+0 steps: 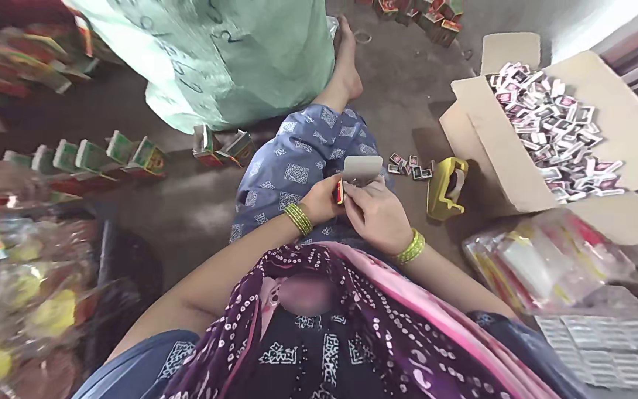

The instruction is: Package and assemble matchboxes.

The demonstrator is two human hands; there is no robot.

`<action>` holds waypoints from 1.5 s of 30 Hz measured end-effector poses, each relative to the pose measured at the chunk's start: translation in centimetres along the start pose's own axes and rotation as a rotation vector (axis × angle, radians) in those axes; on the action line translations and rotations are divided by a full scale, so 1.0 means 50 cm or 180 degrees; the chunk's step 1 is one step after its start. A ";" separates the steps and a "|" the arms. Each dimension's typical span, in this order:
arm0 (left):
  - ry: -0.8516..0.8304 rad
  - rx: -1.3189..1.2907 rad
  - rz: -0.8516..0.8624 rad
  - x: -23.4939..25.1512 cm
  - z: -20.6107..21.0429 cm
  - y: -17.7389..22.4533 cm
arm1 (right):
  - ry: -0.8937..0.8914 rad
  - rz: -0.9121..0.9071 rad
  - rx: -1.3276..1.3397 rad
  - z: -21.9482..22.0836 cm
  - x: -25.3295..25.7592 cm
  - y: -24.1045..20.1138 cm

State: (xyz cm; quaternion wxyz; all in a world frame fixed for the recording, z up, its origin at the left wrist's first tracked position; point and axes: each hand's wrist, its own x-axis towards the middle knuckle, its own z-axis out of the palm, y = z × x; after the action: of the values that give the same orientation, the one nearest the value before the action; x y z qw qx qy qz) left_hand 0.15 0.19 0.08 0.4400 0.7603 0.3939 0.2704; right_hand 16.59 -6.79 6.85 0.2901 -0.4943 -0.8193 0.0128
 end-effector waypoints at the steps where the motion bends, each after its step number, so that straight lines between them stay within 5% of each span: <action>1: -0.0028 -0.0013 -0.0040 0.000 0.000 0.000 | -0.0114 -0.0077 -0.0072 -0.001 -0.001 0.002; 10: -0.0273 -0.0140 -0.0307 0.005 -0.003 -0.005 | -0.1279 0.0001 -0.0330 0.002 0.007 0.002; 15: -0.0067 -0.0553 -0.0060 -0.002 -0.002 0.002 | 0.0434 0.0057 -0.0154 -0.013 -0.008 0.028; 18: 0.0053 -0.0891 0.0157 -0.009 0.003 0.009 | 0.1001 0.0390 0.0079 -0.034 -0.014 0.057; 27: 0.0367 -0.1210 0.0383 -0.016 0.017 0.020 | 0.0329 0.1395 0.3114 0.004 -0.057 0.115; 36: 0.0114 -0.1404 0.0703 -0.032 0.016 0.025 | 0.0205 0.0401 0.2458 0.052 -0.059 0.124; 39: 0.0005 -0.1476 0.0580 -0.033 0.016 0.030 | 0.0251 0.0586 0.2210 0.048 -0.058 0.120; 45: -0.0006 -0.1538 -0.0070 -0.021 0.007 0.035 | 0.0583 0.1490 0.3633 -0.003 -0.034 0.109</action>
State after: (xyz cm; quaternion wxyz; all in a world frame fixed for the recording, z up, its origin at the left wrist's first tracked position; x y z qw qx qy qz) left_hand 0.49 -1.39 1.41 0.6124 0.6289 0.3256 0.3513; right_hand 21.63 -5.42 4.51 0.5672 -0.4270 -0.5251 0.4694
